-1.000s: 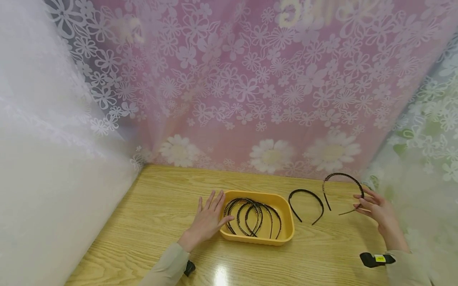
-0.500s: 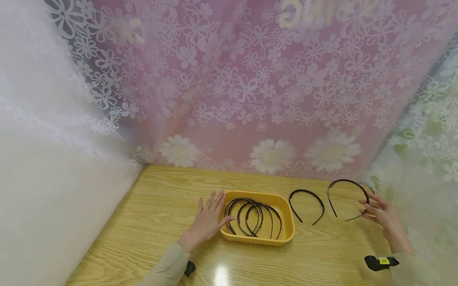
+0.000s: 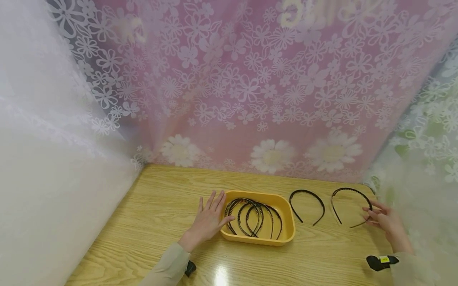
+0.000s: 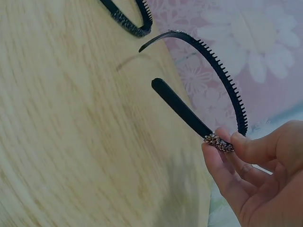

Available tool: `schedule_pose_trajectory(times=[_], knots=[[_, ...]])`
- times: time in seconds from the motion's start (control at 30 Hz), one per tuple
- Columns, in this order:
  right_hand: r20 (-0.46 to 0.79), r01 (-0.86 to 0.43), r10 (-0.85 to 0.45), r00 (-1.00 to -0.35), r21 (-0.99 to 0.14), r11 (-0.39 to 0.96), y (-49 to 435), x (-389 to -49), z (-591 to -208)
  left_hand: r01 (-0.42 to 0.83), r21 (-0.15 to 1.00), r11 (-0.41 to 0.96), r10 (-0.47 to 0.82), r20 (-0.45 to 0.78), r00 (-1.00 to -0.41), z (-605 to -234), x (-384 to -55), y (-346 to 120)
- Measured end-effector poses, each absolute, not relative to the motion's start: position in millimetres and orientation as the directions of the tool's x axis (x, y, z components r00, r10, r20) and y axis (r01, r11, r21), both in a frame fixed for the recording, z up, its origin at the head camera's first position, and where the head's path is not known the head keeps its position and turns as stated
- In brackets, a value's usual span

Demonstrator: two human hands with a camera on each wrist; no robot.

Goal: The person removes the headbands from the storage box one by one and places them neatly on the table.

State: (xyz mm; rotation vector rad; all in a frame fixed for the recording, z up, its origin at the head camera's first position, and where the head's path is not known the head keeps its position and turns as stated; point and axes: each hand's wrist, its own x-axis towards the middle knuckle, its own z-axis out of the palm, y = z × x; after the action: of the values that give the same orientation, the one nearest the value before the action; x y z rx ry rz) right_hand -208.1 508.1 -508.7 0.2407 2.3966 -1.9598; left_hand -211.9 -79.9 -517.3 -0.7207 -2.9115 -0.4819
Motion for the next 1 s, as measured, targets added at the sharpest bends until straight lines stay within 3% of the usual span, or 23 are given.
schedule_pose_trajectory(times=[0.4, 0.8, 1.0], knots=[[-0.189, 0.194, 0.054, -0.981, -0.892, 0.408, 515.3, -215.2, -514.6, 0.459, 0.280, 0.843, 0.428, 0.166, -0.888, -519.5, -212.6, -80.2], [-0.235, 0.239, 0.069, -0.970, -0.851, 0.467, 517.9, -219.5, -512.8, 0.458, 0.277, 0.845, 0.428, 0.166, -0.888, -519.0, -213.0, -79.1], [-0.249, 0.283, 0.135, -0.959, -0.822, 0.494, 520.6, -224.5, -517.2, 0.461, 0.280, 0.842, 0.430, 0.167, -0.887, -519.1, -212.9, -79.0]])
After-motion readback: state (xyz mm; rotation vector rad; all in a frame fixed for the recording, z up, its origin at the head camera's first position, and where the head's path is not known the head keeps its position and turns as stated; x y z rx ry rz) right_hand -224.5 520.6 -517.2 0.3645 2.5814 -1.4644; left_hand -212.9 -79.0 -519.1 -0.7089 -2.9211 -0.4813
